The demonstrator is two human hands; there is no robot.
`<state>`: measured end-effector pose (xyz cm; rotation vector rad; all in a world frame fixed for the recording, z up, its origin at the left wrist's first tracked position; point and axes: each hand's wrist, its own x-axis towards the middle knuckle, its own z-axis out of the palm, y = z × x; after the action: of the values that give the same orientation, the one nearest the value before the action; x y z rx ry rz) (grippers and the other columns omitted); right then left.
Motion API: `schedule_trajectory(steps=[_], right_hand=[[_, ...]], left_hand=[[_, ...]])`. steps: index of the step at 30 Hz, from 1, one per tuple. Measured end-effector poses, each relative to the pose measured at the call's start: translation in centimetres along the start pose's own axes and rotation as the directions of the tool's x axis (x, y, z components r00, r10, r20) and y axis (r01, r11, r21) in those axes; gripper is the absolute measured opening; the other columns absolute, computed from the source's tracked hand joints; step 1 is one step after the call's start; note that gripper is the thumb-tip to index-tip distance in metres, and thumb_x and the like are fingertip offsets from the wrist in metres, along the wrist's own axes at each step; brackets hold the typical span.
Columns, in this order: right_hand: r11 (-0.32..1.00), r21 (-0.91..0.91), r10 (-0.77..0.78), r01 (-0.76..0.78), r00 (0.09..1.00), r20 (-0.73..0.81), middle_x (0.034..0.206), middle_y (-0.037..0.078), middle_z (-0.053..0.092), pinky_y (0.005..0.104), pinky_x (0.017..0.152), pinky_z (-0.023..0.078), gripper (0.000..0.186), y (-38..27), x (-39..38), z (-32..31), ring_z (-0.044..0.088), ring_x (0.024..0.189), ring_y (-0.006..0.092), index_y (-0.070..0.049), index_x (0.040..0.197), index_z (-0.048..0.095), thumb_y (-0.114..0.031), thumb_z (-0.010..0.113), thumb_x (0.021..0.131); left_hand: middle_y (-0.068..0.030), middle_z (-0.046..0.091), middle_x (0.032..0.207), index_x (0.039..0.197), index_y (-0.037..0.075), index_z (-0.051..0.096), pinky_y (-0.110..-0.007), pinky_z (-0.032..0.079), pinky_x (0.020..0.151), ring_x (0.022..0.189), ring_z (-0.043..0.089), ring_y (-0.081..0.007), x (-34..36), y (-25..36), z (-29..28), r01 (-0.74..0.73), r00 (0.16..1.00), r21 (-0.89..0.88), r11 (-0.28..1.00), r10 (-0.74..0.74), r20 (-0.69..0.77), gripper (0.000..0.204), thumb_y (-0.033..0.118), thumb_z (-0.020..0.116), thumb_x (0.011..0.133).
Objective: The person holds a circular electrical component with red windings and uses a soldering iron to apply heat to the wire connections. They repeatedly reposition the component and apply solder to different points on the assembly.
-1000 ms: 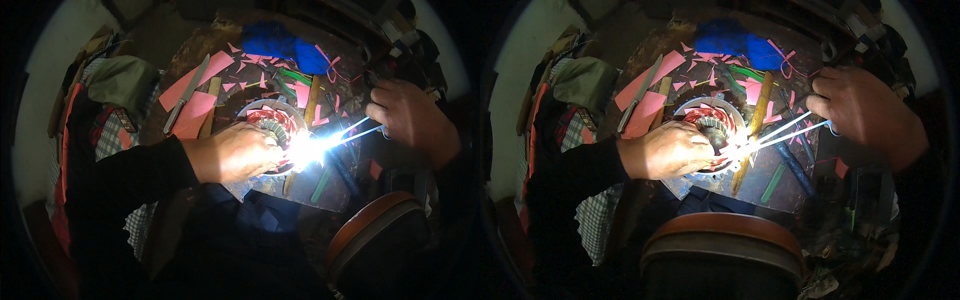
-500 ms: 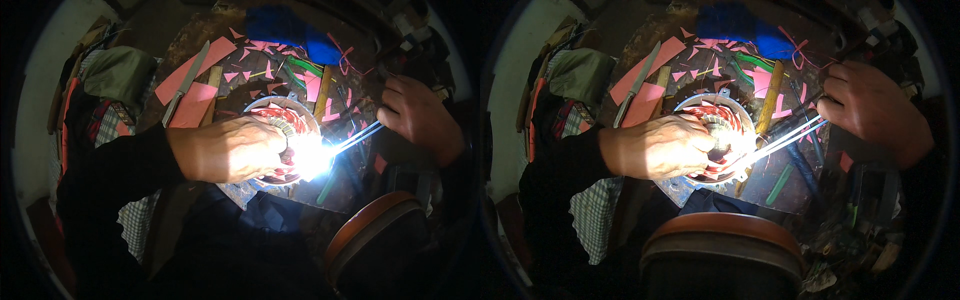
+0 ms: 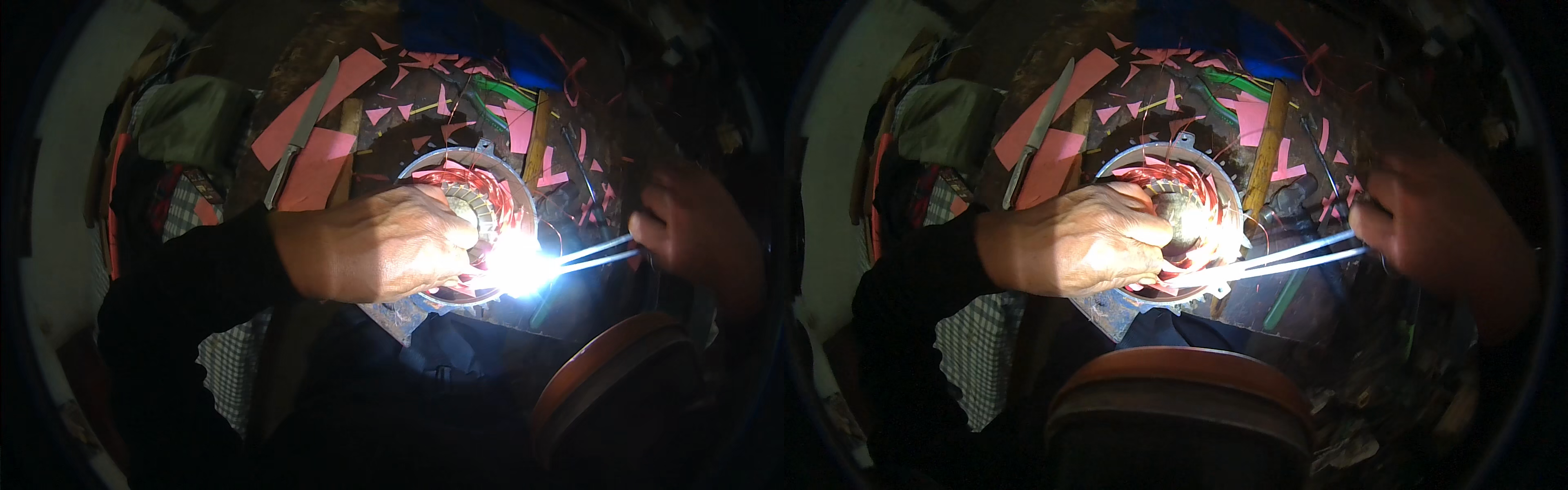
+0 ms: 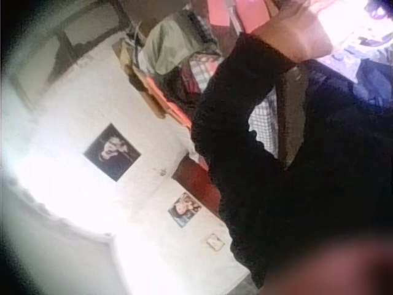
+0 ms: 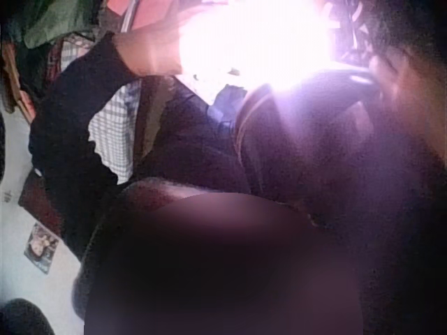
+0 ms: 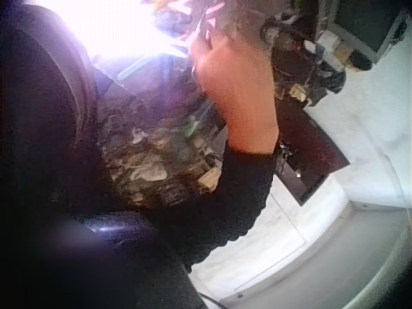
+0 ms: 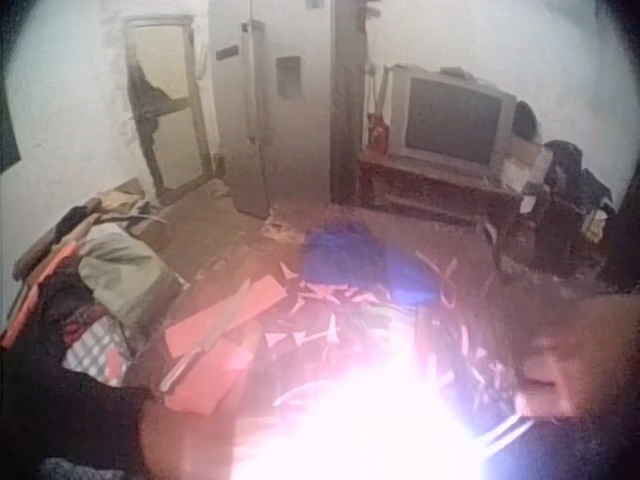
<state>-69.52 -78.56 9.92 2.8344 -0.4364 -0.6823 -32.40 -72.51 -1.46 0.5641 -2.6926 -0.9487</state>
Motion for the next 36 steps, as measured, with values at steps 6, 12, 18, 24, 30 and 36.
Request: schedule_trajectory(steps=[6, 12, 18, 24, 30, 36], right_hand=[[0.93, 0.272, 0.119, -0.246, 0.904, 0.41, 0.094, 0.012, 0.074, 0.0473, 0.085, 0.062, 0.032, -2.2, -1.6, -3.6, 0.076, 0.094, 0.0312, -0.006, 0.102, 0.075, -0.026, 0.093, 0.085], [0.912, 0.326, 0.107, -0.249, 0.912, 0.396, 0.101, 0.012, 0.077, 0.0454, 0.088, 0.063, 0.041, -3.1, -0.9, -3.7, 0.079, 0.098, 0.0301, -0.004, 0.112, 0.079, -0.032, 0.096, 0.087], [0.838, 0.392, 0.127, -0.38, 0.834, 0.537, 0.1, 0.014, 0.08, 0.0443, 0.086, 0.064, 0.027, -4.4, -0.9, -6.2, 0.08, 0.093, 0.0298, -0.004, 0.107, 0.079, -0.022, 0.092, 0.092], [0.751, 0.469, 0.071, -0.465, 0.763, 0.642, 0.088, 0.017, 0.08, 0.0505, 0.089, 0.063, 0.037, -4.9, -0.2, -7.2, 0.08, 0.093, 0.0371, -0.006, 0.102, 0.08, -0.039, 0.092, 0.09], [0.734, 0.442, 0.039, -0.515, 0.683, 0.73, 0.088, 0.015, 0.081, 0.0499, 0.087, 0.064, 0.04, -5.2, 1.2, -9.7, 0.081, 0.092, 0.0354, -0.005, 0.107, 0.082, -0.041, 0.091, 0.092], [0.764, 0.316, -0.004, -0.563, 0.486, 0.874, 0.091, 0.012, 0.083, 0.0461, 0.085, 0.065, 0.049, -3.7, 4.0, -12.6, 0.083, 0.093, 0.031, -0.005, 0.116, 0.084, -0.049, 0.087, 0.095]], left_hand=[[-0.0134, 0.068, 0.108, 0.109, 0.004, 0.076, -0.046, 0.058, 0.097, 0.106, 0.07, -0.0352, 0.2, -0.2, 0.1, 0.006, 0.997, 0.058, 0.998, -0.011, 0.073, 0.011, 0.012, 0.074, 0.101], [-0.0144, 0.068, 0.107, 0.106, 0.003, 0.076, -0.048, 0.059, 0.095, 0.102, 0.071, -0.0349, 0.3, -0.3, 0.5, -0.022, 1.0, 0.069, 0.997, 0.022, 0.0, 0.008, 0.009, 0.073, 0.101], [-0.0153, 0.07, 0.11, 0.107, 0.001, 0.078, -0.048, 0.062, 0.095, 0.101, 0.073, -0.0363, 0.3, 0.0, 0.0, 0.011, 0.998, 0.015, 1.0, -0.012, 0.056, 0.01, 0.009, 0.075, 0.102], [-0.0181, 0.073, 0.126, 0.112, -0.003, 0.079, -0.046, 0.063, 0.096, 0.109, 0.076, -0.0354, 2.3, -1.1, -1.5, 0.099, 0.931, -0.029, 0.995, -0.082, 0.356, 0.017, 0.011, 0.075, 0.103], [-0.0181, 0.073, 0.131, 0.108, -0.005, 0.076, -0.045, 0.064, 0.099, 0.111, 0.076, -0.033, 3.0, -2.0, -1.8, -0.043, 0.95, -0.098, 0.994, 0.071, 0.305, 0.013, 0.007, 0.072, 0.105], [-0.0177, 0.075, 0.127, 0.111, -0.006, 0.077, -0.044, 0.065, 0.098, 0.109, 0.077, -0.0304, 2.5, -1.9, -1.7, -0.093, 0.964, -0.046, 0.995, 0.101, 0.247, 0.018, 0.01, 0.073, 0.106]])
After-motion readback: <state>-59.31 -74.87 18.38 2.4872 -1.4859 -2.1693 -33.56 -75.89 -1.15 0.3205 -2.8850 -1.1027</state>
